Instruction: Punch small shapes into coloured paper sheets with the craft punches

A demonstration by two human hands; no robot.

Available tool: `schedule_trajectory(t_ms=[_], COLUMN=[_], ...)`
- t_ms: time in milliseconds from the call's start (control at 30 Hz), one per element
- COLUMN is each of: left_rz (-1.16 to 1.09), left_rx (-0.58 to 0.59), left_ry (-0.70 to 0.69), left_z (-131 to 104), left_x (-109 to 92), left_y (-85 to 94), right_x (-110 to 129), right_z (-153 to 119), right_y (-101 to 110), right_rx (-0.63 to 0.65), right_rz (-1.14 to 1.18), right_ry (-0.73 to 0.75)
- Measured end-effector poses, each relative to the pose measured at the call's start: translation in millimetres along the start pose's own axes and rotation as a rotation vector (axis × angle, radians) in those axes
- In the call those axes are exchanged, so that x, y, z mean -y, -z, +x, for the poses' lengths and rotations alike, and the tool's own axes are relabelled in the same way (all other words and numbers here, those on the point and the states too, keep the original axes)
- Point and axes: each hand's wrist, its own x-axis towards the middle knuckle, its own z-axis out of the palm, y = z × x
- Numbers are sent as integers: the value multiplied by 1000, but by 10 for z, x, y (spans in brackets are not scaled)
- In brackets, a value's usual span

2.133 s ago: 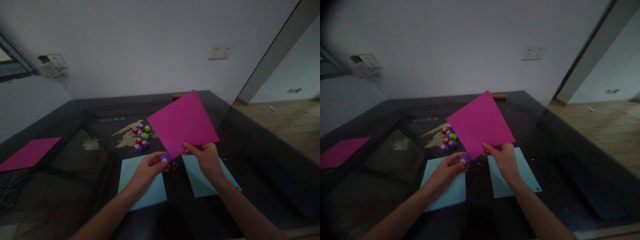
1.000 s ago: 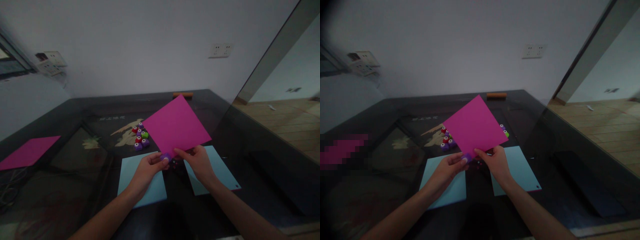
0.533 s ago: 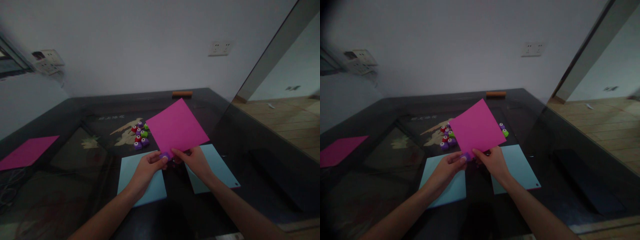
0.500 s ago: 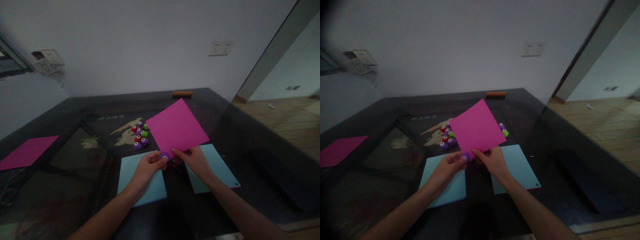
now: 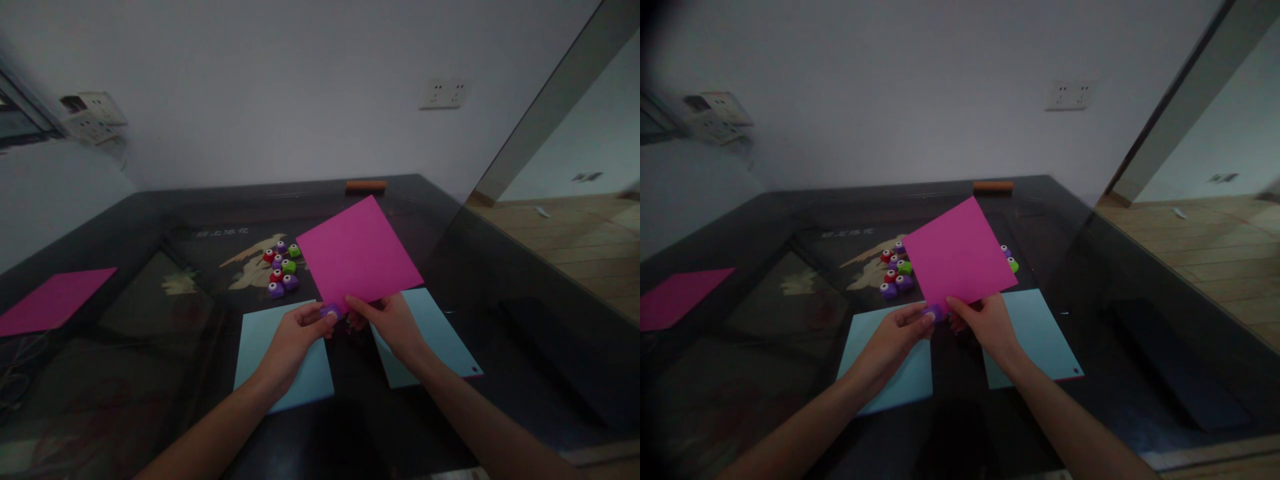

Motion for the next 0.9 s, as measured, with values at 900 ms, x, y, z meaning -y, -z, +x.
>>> schedule_trajectory(t_ms=[900], left_rz=[-19], left_rx=[-38], left_ry=[17], left_z=[-12], left_x=[10], left_y=[-27], right_x=[16], right_z=[-16], right_y=[-7], right_rx=[-17], right_rz=[-36], right_ry=[50])
